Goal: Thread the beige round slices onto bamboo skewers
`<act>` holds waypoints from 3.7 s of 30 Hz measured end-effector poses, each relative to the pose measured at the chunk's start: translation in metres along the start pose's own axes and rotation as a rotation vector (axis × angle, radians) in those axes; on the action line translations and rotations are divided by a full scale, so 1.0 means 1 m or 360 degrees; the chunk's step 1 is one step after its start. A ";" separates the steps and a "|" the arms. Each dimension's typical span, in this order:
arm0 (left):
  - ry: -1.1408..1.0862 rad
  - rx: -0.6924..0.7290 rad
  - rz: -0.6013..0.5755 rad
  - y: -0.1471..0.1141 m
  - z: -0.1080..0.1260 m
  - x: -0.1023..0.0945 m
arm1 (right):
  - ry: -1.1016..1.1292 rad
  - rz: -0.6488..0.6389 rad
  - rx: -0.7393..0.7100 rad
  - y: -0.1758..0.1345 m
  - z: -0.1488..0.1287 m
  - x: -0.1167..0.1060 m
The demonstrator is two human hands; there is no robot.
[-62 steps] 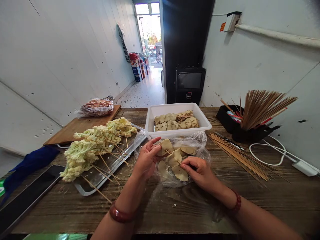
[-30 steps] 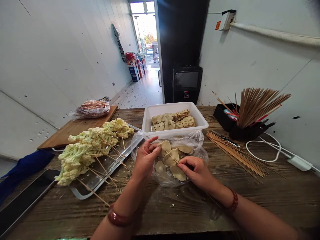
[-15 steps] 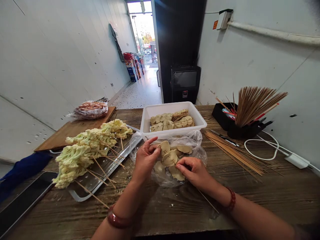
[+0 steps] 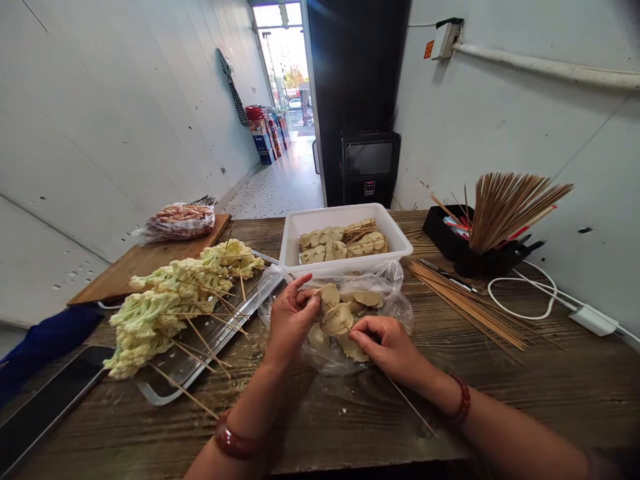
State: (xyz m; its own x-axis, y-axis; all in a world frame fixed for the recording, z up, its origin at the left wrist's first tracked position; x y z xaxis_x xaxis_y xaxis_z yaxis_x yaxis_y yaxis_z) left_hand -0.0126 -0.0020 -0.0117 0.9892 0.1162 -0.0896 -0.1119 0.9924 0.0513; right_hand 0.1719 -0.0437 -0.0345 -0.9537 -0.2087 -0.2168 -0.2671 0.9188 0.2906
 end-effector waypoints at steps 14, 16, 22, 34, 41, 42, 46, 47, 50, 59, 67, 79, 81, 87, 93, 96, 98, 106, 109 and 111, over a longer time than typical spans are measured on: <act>0.0070 -0.0093 -0.0029 -0.001 0.000 0.001 | 0.0029 0.0029 -0.0004 0.002 0.004 0.001; 0.0046 -0.0105 -0.0054 -0.001 0.001 0.002 | 0.0036 0.0030 -0.0013 0.003 0.004 0.001; -0.0379 -0.0243 -0.0165 0.001 0.005 -0.001 | 0.0079 0.0067 -0.0057 0.004 -0.001 -0.003; -0.0627 -0.0481 -0.0675 -0.003 -0.004 0.010 | 0.0145 0.0101 -0.0064 0.007 -0.004 -0.002; -0.0667 -0.0535 -0.0353 0.002 -0.002 0.002 | 0.0224 0.0028 0.0088 0.004 -0.002 -0.002; -0.0667 -0.0535 -0.0336 0.003 -0.001 0.001 | 0.0227 0.0025 0.0110 0.004 -0.001 -0.001; -0.0683 -0.0511 -0.0401 0.003 0.002 0.000 | 0.0147 0.0070 0.0071 0.004 -0.001 -0.001; -0.0692 -0.0503 -0.0421 0.003 0.002 0.000 | 0.0134 0.0074 0.0062 0.004 -0.001 -0.001; -0.0711 -0.0527 -0.0438 0.003 0.001 -0.001 | 0.0175 0.0070 0.0099 0.004 0.000 -0.001; -0.0810 -0.0740 -0.0263 0.009 -0.001 -0.001 | 0.0743 -0.0066 0.0563 0.001 0.002 -0.001; -0.0746 -0.0622 -0.0339 0.006 -0.005 -0.001 | 0.0658 0.0010 0.0477 0.004 -0.005 -0.003; -0.0797 -0.0362 -0.0452 0.004 0.006 -0.004 | 0.0306 -0.0059 0.0220 0.003 -0.003 -0.001; -0.0772 -0.0338 -0.0472 0.004 0.007 -0.004 | 0.0260 -0.0061 0.0205 0.003 -0.003 -0.001; -0.0701 -0.0367 -0.0394 0.003 0.005 -0.001 | 0.0220 -0.0083 0.0229 0.004 0.000 -0.003; -0.0714 -0.0360 -0.0323 0.004 0.003 0.004 | 0.0172 -0.0092 0.0186 0.004 0.000 -0.003; -0.0700 -0.0342 -0.0308 0.003 0.001 0.005 | 0.0165 -0.0064 0.0158 0.004 0.000 -0.002; -0.0687 -0.0329 -0.0300 0.002 0.001 0.005 | 0.0185 -0.0053 0.0144 0.003 0.000 -0.001; -0.0737 -0.0259 -0.0353 0.000 0.008 -0.001 | 0.0175 -0.0054 0.0101 0.002 -0.001 -0.001; -0.0706 -0.0275 -0.0357 0.001 0.007 -0.005 | 0.0194 -0.0087 0.0127 0.000 0.002 0.000; -0.0671 -0.0276 -0.0341 0.002 0.006 -0.006 | 0.0199 -0.0109 0.0129 0.000 0.004 0.001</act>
State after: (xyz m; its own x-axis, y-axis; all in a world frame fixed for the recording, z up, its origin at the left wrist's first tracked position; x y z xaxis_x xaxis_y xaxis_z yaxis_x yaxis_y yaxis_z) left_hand -0.0178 -0.0013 -0.0054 0.9400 -0.0820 0.3313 0.1193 0.9884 -0.0937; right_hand 0.1720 -0.0431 -0.0381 -0.9448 -0.3070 -0.1145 -0.3247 0.9241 0.2016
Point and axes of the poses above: each hand's wrist, its own y-axis towards the middle knuckle, its own x-axis out of the palm, z = x × y, the point moved 1 cm from there along y, towards the middle knuckle, and after that the axes turned 14 degrees about y, right-handed, at the moved point
